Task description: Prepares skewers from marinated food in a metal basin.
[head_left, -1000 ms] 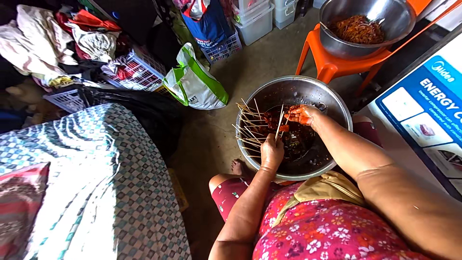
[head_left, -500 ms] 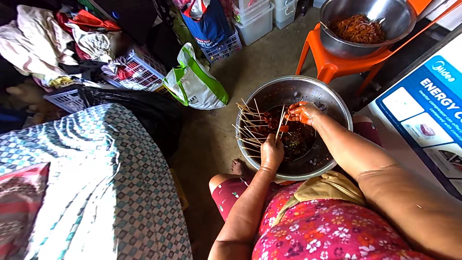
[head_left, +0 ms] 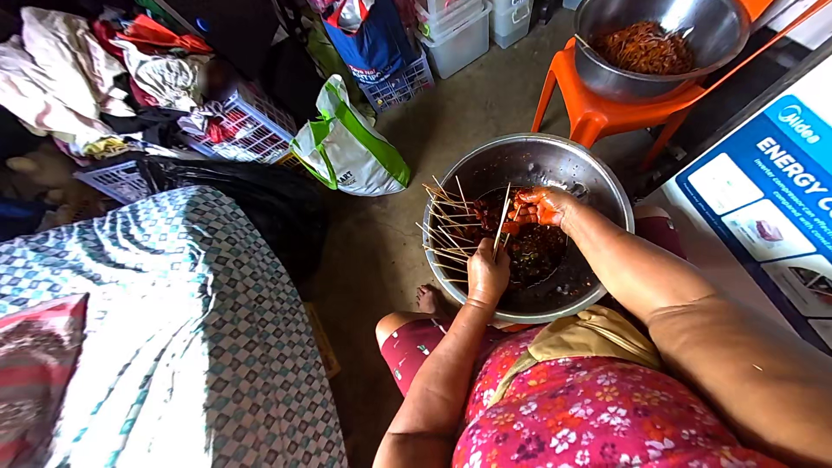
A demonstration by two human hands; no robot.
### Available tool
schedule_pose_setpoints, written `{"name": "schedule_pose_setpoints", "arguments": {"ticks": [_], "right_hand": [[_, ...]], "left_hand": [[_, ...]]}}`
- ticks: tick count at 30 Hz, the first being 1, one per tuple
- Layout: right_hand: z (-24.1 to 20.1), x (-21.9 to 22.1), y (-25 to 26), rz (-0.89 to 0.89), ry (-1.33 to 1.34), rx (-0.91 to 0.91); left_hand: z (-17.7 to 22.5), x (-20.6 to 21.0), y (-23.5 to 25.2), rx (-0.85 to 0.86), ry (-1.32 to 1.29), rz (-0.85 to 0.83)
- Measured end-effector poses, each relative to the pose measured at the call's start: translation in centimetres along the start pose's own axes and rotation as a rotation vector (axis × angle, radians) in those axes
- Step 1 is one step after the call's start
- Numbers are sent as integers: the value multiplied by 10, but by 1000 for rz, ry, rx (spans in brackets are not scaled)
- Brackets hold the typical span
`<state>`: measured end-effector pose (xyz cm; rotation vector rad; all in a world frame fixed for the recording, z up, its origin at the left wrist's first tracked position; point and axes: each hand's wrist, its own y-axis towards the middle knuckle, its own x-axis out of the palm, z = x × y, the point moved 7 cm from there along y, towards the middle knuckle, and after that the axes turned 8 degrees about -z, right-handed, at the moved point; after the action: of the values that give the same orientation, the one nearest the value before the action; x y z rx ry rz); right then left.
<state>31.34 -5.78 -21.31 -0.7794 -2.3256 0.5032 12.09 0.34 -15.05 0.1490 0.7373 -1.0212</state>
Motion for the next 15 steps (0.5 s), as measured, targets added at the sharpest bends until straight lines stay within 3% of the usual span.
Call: {"name": "schedule_pose_setpoints", "arguments": {"ticks": [7,10,12,15], "right_hand": [[21,38,-17,-85,-13,132],[18,32,-11,-99,-88,117],[4,10,-4,53,-293,39],[-15,-34,6,384,-822,-32]], "left_hand": [[1,-1,1,-49,31,10],[-1,-3,1,-49,12,38],[-1,-7,-1,-51,-9,79],[-4,-10,-2,-58,-37,139]]}}
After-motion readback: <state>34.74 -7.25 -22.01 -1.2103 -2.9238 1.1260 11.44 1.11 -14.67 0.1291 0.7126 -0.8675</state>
